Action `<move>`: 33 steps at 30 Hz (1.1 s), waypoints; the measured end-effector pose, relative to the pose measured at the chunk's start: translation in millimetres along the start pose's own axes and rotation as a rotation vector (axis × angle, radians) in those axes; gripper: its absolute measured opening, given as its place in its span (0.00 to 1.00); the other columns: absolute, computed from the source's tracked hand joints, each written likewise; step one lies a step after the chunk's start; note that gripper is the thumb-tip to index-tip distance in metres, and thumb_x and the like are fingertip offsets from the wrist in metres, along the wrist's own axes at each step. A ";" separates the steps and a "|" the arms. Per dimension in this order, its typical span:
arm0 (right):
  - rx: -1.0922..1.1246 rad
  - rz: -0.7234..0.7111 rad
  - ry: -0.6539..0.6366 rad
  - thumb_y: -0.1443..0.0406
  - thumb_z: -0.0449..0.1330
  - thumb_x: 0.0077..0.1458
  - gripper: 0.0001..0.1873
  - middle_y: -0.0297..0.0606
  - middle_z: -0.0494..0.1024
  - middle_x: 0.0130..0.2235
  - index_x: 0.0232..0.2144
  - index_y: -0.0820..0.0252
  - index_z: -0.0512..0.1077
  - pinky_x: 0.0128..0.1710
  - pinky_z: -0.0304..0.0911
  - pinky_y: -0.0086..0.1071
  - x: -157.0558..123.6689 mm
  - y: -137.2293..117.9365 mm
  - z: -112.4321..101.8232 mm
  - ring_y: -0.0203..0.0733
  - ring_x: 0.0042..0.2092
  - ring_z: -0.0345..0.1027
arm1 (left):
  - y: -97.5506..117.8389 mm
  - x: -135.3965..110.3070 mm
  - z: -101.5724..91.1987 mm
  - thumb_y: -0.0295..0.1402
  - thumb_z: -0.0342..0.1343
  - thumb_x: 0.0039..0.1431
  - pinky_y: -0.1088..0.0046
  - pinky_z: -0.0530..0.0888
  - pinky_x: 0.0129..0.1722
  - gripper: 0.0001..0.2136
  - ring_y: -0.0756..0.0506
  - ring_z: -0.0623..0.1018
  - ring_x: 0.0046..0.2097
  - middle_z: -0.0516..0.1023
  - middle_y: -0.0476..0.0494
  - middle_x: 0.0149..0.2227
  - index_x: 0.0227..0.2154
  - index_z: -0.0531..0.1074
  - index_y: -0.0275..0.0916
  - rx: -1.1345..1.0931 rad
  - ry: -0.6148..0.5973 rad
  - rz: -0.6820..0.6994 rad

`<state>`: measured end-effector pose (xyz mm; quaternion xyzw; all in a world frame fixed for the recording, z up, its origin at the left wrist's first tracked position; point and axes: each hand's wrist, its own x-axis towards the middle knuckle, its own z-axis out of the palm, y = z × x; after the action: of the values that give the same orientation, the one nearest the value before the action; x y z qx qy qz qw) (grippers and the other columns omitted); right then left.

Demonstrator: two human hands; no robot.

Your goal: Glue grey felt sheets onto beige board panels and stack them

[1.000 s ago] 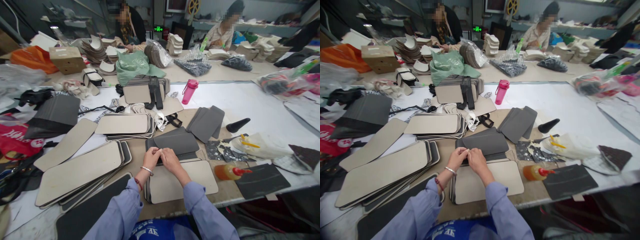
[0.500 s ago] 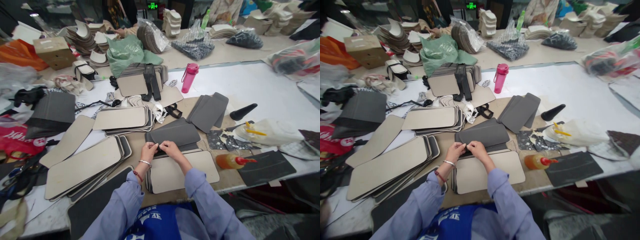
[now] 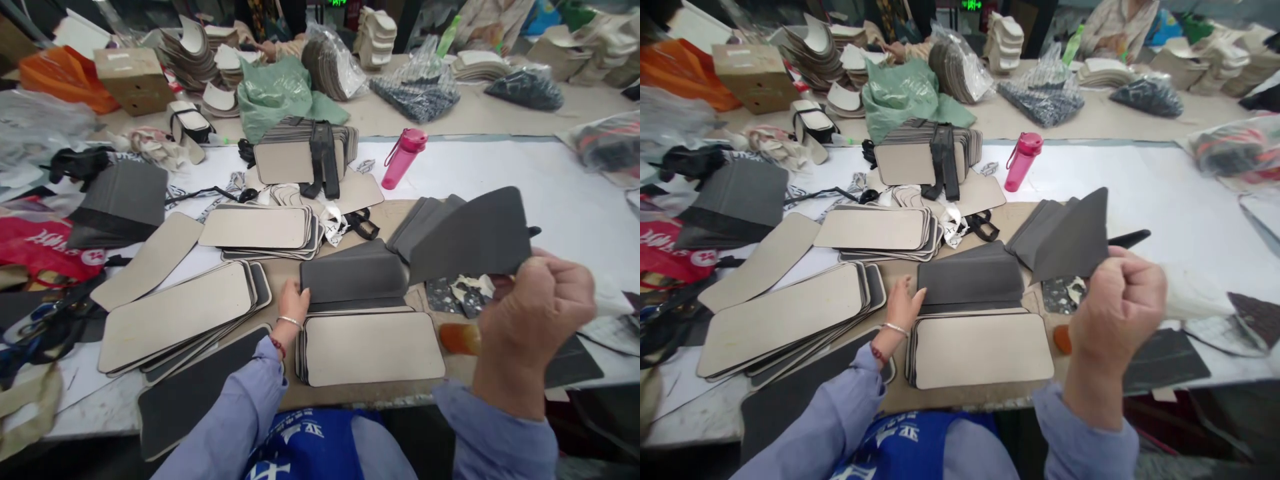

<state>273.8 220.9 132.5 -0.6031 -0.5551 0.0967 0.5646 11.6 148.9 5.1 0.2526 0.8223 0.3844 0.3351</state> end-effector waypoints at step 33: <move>0.023 0.165 -1.221 0.48 0.52 0.49 0.22 0.29 0.60 0.19 0.16 0.58 0.58 0.25 0.51 0.27 -194.9 -119.9 147.5 0.35 0.24 0.54 | -83.6 -34.5 -311.1 0.42 0.65 0.33 0.66 0.73 0.38 0.24 0.42 0.76 0.37 0.78 0.44 0.32 0.36 0.72 0.36 -0.567 0.156 -0.341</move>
<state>25.8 123.3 76.9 -0.4738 -0.7286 0.4740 0.1416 -211.0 -66.5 99.8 -0.0219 0.7362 0.5545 0.3875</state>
